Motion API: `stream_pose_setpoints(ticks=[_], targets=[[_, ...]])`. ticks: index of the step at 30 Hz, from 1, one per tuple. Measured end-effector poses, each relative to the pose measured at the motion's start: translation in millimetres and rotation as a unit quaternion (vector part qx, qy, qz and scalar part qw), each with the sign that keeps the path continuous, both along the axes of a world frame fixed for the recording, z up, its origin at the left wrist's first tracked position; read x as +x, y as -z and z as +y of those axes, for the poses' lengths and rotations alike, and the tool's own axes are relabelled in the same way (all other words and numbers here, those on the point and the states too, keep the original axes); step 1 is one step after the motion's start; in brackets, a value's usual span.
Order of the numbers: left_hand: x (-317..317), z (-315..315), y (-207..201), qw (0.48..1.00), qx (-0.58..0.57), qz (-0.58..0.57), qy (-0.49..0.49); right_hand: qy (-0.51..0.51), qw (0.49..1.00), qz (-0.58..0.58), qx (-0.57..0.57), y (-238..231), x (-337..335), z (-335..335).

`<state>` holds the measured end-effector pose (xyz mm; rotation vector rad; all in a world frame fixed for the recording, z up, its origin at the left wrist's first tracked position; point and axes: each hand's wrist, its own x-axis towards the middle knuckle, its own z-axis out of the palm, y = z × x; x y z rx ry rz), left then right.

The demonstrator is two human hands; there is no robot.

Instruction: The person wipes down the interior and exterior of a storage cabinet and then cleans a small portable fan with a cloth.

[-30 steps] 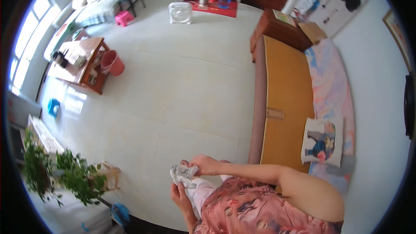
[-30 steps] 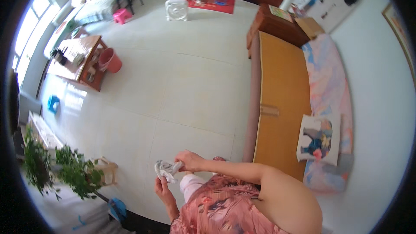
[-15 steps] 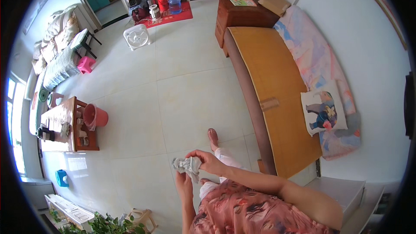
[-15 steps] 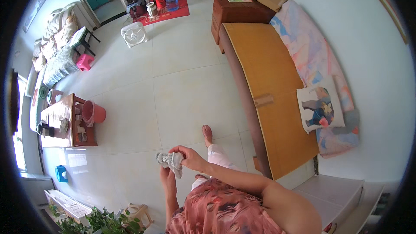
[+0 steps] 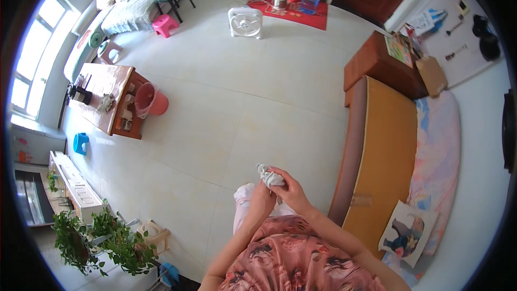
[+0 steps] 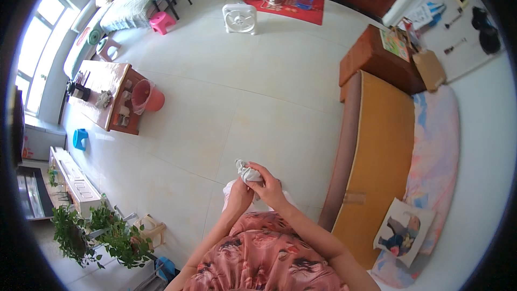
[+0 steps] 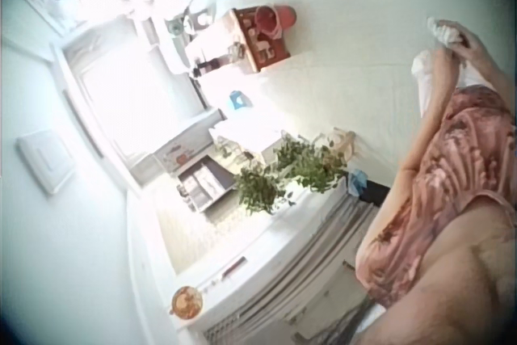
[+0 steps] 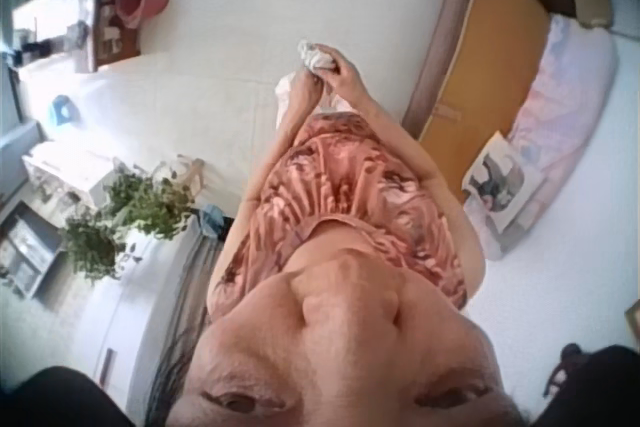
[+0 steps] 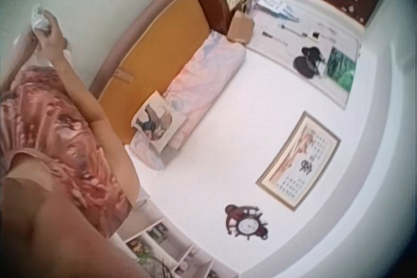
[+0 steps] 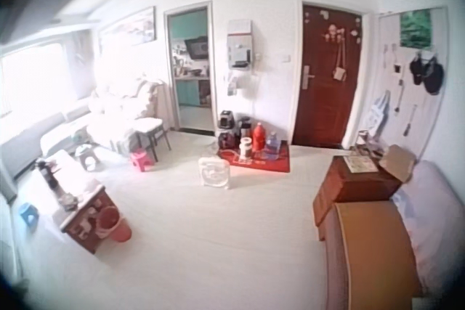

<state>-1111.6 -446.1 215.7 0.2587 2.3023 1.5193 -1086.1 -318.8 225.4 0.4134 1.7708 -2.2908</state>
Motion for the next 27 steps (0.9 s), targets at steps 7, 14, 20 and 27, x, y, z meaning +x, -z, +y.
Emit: stream_pose_setpoints(ticks=[7, 14, 20, 27], targets=[[-117.1, -9.8, 22.2, 0.991, -0.127, 0.043, 0.004, -0.080, 0.985, 0.027, 0.153, 21.4, -147.1, -4.5], [-286.4, 0.1, -1.1, 0.998, -0.055, 0.034, 0.006, 0.007, 0.988, -0.061, 0.139, 38.5, -316.4, 16.5], [-403.1, 2.5, 10.9, 0.999, -0.019, -0.027, 0.024, 0.012, 0.991, -0.085, 0.107, 51.0, -422.9, 31.5], [-552.0, 28.7, 46.9, 0.996, -0.047, -0.078, 0.009, -0.035, 0.979, -0.099, 0.173, 102.7, -561.1, 57.0]])
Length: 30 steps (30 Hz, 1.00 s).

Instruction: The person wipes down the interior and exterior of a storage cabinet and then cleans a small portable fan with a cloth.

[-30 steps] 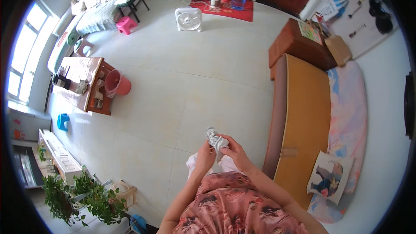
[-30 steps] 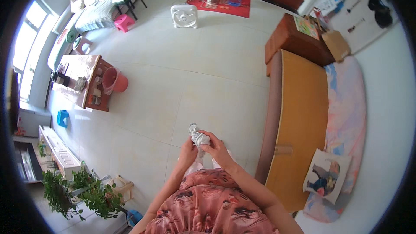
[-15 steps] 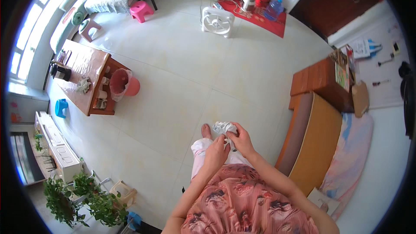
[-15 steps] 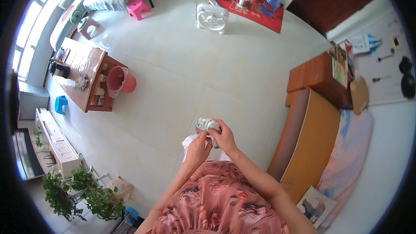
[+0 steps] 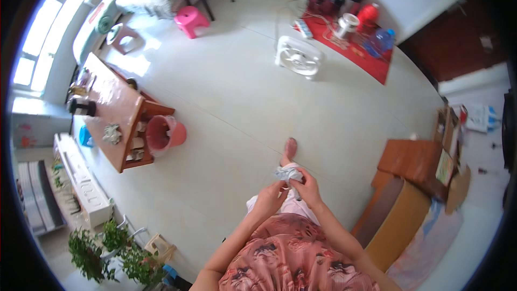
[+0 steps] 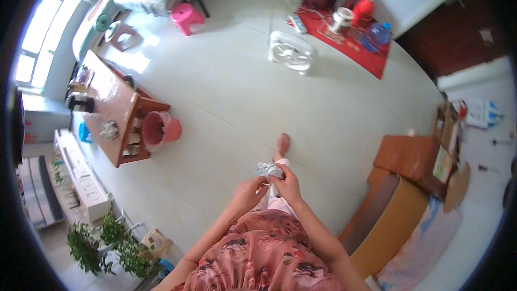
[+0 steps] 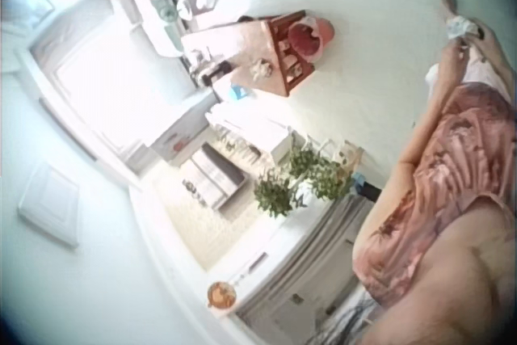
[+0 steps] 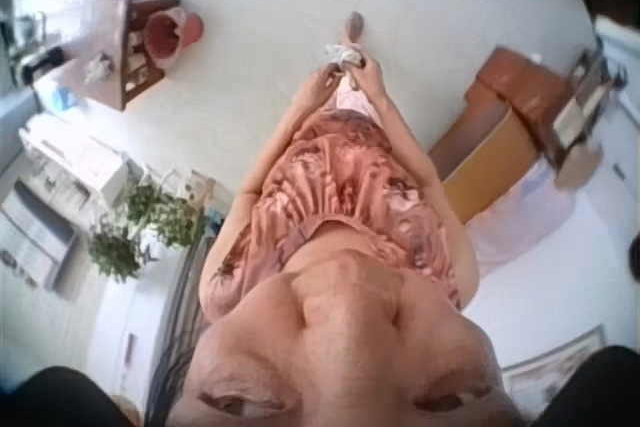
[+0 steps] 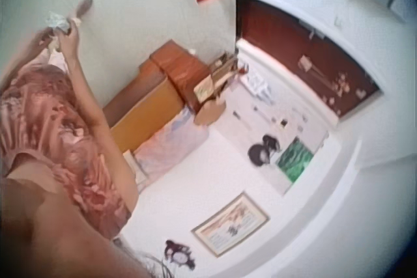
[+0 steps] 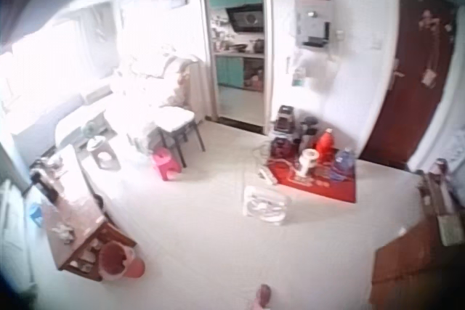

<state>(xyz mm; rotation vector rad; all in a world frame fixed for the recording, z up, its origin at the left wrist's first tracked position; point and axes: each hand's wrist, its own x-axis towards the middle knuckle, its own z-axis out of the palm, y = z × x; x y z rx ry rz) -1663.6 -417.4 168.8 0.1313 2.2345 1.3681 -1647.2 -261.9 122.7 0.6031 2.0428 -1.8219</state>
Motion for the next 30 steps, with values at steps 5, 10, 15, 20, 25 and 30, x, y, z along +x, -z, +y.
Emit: stream_pose_setpoints(ticks=[5, 10, 15, 20, 25, 30], targets=[[-100.4, 10.2, -11.7, 0.997, 0.055, -0.039, -0.048, -0.038, 0.999, 0.023, 0.001, -29.2, -130.6, 13.6], [-186.1, 8.6, 7.1, 0.996, 0.056, -0.038, -0.059, -0.087, 0.995, -0.014, 0.043, -20.8, -239.4, 15.6], [-275.0, -9.6, 40.9, 0.995, 0.053, -0.089, 0.008, -0.059, 0.988, 0.028, 0.137, 34.7, -341.4, 18.5], [-379.7, -22.2, 59.8, 0.991, 0.045, -0.103, 0.075, 0.020, 0.969, 0.028, 0.244, 92.5, -449.3, 58.3], [-457.0, -26.7, 107.9, 0.988, 0.027, -0.145, 0.040, 0.075, 0.941, 0.059, 0.326, 174.4, -528.4, 93.6], [-511.3, -16.6, 155.5, 0.976, -0.001, -0.216, 0.040, 0.037, 0.912, 0.092, 0.398, 249.4, -590.6, 118.1]])
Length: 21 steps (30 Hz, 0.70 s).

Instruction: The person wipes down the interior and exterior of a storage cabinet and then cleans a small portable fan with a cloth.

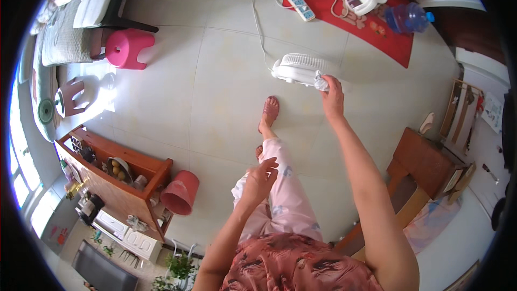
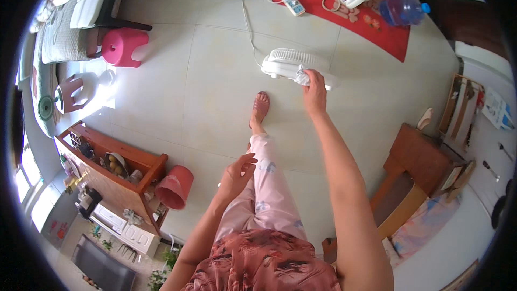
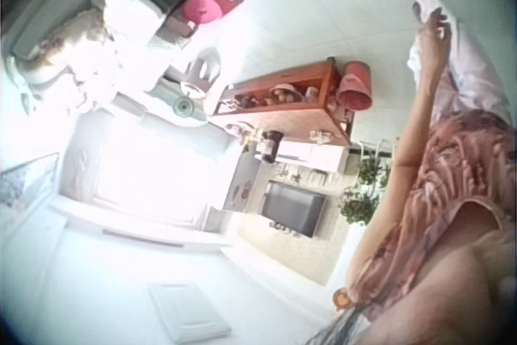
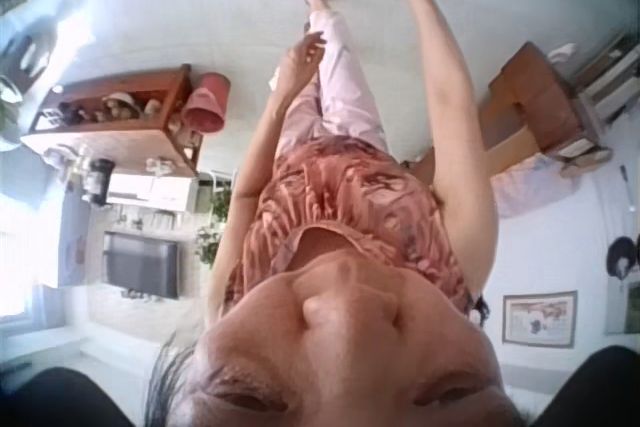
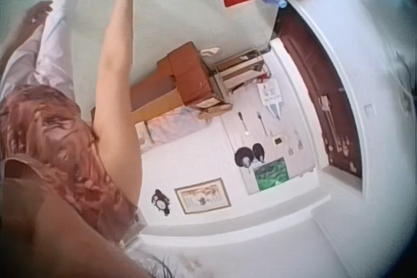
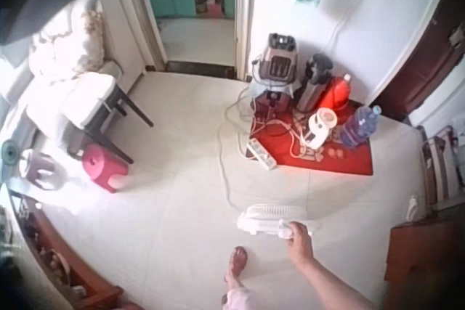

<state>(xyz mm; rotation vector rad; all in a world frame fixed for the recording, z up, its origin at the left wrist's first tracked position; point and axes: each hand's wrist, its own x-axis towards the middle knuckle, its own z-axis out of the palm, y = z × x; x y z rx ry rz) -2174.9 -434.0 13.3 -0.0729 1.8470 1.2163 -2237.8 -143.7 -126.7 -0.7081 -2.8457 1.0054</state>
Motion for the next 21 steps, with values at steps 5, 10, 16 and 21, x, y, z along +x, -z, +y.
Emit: stream_pose_setpoints(ticks=[5, 10, 16, 21], targets=[[-40.8, 0.2, 18.6, 0.998, -0.006, -0.065, -0.009, -0.118, 0.981, -0.122, 0.098, 53.7, -17.0, 11.9], [-96.6, -15.7, 22.6, 0.997, -0.028, -0.073, -0.021, -0.187, 0.945, -0.203, 0.172, 78.8, -33.9, 5.0], [-170.6, 0.3, 44.9, 0.998, 0.045, -0.049, 0.004, -0.147, 0.946, -0.224, 0.181, 89.9, -14.7, 49.9], [-293.0, -41.9, 63.2, 0.999, 0.016, -0.033, 0.016, -0.123, 0.940, -0.268, 0.169, 58.2, -79.4, -38.7]])
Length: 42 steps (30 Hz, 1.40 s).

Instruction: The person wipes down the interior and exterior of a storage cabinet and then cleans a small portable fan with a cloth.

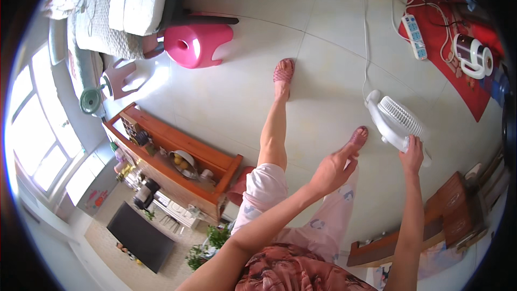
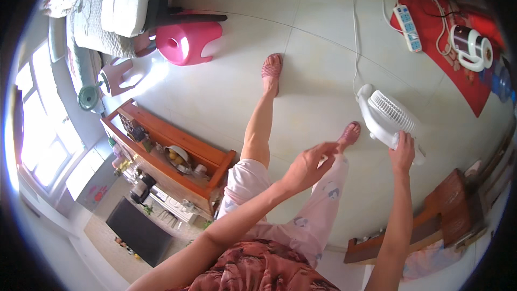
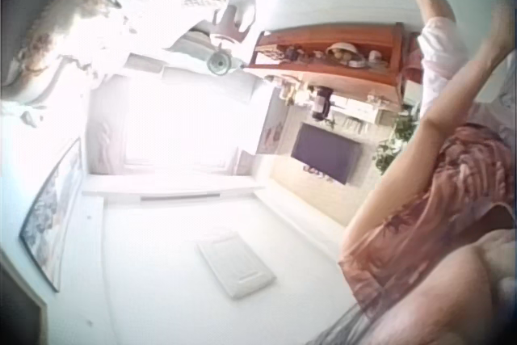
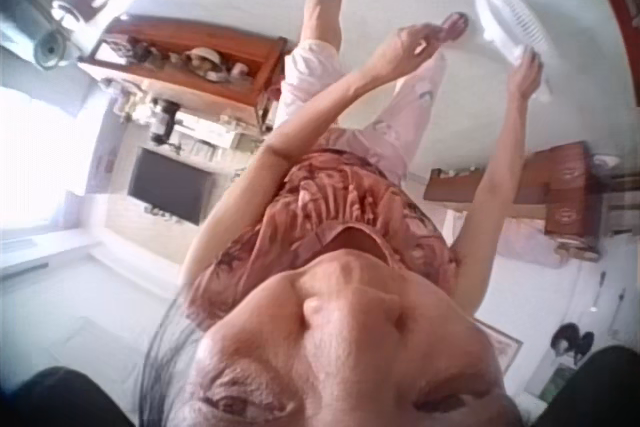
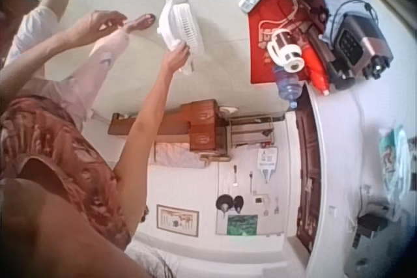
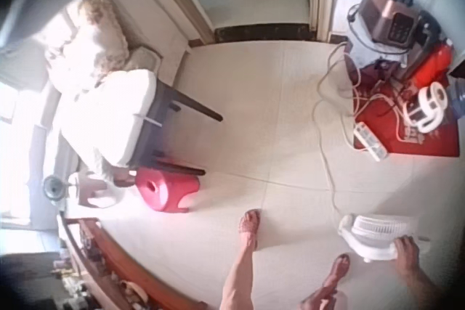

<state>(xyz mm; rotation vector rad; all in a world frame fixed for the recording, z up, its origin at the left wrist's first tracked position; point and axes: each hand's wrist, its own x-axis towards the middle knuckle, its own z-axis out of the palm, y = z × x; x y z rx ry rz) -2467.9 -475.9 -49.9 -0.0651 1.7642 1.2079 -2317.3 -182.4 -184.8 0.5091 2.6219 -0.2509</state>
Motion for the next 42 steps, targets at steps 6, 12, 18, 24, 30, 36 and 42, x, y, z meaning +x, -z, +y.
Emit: stream_pose_setpoints(ticks=[6, 12, 18, 24, 30, 36, 42], targets=[[-103.8, -60.9, 33.8, 0.999, -0.003, -0.024, 0.033, 0.116, 0.993, -0.004, -0.012, -5.5, -64.3, -105.3], [-168.0, -130.9, 79.7, 0.990, -0.100, 0.097, 0.023, 0.187, 0.982, 0.014, -0.031, -0.4, -135.8, -204.8], [-177.9, -106.7, 62.2, 0.988, 0.020, 0.075, 0.136, 0.283, 0.958, 0.023, -0.039, -0.9, -179.3, -248.9], [-175.9, -99.6, 60.8, 0.969, 0.080, 0.060, 0.225, 0.417, 0.908, 0.010, -0.024, -1.3, -179.7, -274.8], [-223.8, -93.8, 66.5, 0.910, 0.144, 0.149, 0.360, 0.464, 0.880, 0.103, -0.020, 3.4, -175.5, -290.1], [-293.8, -130.2, 143.4, 0.822, 0.211, 0.273, 0.453, 0.487, 0.856, 0.174, 0.022, 21.0, -158.7, -307.6], [-384.2, -150.6, 199.9, 0.622, 0.222, 0.482, 0.575, 0.434, 0.862, 0.243, 0.102, 39.4, -139.7, -314.7]])
